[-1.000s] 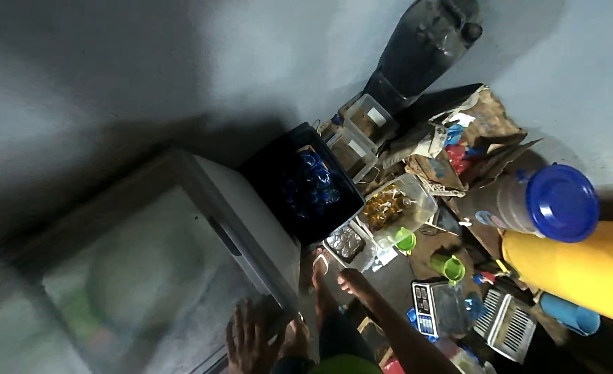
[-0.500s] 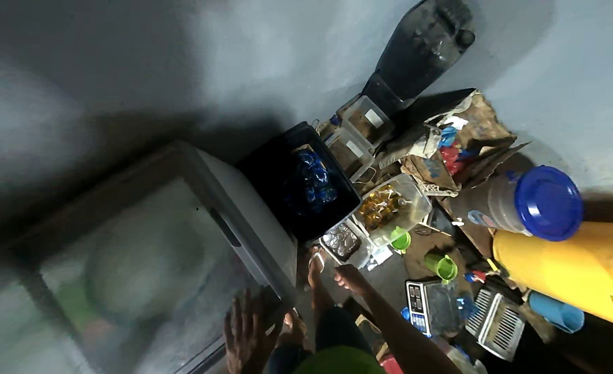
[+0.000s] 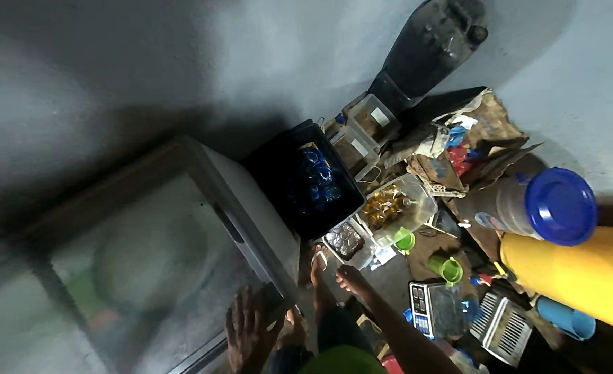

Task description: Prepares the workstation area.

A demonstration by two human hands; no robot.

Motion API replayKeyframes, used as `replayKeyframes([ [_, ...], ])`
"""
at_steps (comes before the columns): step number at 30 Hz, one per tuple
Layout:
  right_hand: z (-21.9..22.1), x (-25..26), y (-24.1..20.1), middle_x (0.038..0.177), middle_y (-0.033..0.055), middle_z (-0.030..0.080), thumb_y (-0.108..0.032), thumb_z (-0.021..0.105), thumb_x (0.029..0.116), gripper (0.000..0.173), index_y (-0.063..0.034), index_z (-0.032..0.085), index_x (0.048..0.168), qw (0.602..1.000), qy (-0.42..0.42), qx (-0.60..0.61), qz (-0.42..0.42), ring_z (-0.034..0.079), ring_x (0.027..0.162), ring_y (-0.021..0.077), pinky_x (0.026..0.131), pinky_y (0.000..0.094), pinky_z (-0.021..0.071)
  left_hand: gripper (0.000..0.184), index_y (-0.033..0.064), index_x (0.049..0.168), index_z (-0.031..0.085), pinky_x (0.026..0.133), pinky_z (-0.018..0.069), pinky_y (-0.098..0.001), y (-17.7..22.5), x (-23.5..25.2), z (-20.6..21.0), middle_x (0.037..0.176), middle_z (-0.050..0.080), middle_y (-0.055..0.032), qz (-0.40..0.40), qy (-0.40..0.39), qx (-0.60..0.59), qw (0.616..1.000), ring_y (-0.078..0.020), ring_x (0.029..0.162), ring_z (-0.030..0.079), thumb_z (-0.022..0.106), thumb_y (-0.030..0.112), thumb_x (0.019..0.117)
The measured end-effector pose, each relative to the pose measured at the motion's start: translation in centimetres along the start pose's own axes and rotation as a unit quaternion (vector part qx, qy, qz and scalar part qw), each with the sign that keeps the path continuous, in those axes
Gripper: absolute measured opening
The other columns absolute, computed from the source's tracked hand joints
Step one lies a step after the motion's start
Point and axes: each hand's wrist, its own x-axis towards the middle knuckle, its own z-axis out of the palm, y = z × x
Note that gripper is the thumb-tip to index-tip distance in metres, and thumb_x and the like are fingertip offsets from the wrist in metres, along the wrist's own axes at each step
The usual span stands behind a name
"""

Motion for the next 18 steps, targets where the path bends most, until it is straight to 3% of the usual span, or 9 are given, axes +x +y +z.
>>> replayKeyframes([
  [3, -0.3, -0.4, -0.5, 0.120, 0.0188, 0.068, -0.035, 0.046, 0.1100, 0.043, -0.0043, 0.055, 0.139, 1.000, 0.001, -0.002, -0.003, 0.070, 0.101, 0.0297, 0.088, 0.0477, 0.0567, 0.091, 0.0168, 0.149, 0.053, 0.117, 0.0308, -0.0632, 0.0, 0.0, 0.0, 0.158, 0.044, -0.0187, 0.000, 0.000, -0.007, 1.000, -0.0408, 0.148, 0.037, 0.057, 0.079, 0.0828],
  [9, -1.1, -0.6, -0.7, 0.117, 0.0176, 0.069, -0.033, 0.046, 0.1100, 0.040, -0.0033, 0.059, 0.134, 1.000, 0.016, 0.001, -0.021, 0.070, 0.096, 0.0262, 0.085, 0.0439, 0.0573, 0.090, 0.0183, 0.149, 0.053, 0.117, 0.0298, -0.0627, 0.2, 0.0, -0.1, 0.159, 0.043, -0.0159, -0.005, -0.001, 0.002, 1.000, -0.0391, 0.149, 0.036, 0.055, 0.079, 0.0829],
  [18, -1.0, -0.4, 0.3, 0.118, 0.0191, 0.068, -0.030, 0.043, 0.1108, 0.041, -0.0041, 0.052, 0.140, 0.999, 0.023, 0.008, -0.027, 0.071, 0.096, 0.0281, 0.085, 0.0446, 0.0580, 0.091, 0.0152, 0.146, 0.056, 0.118, 0.0287, -0.0617, 0.1, 0.0, 0.0, 0.159, 0.044, -0.0159, -0.006, -0.002, 0.007, 1.000, -0.0397, 0.149, 0.036, 0.057, 0.078, 0.0809],
])
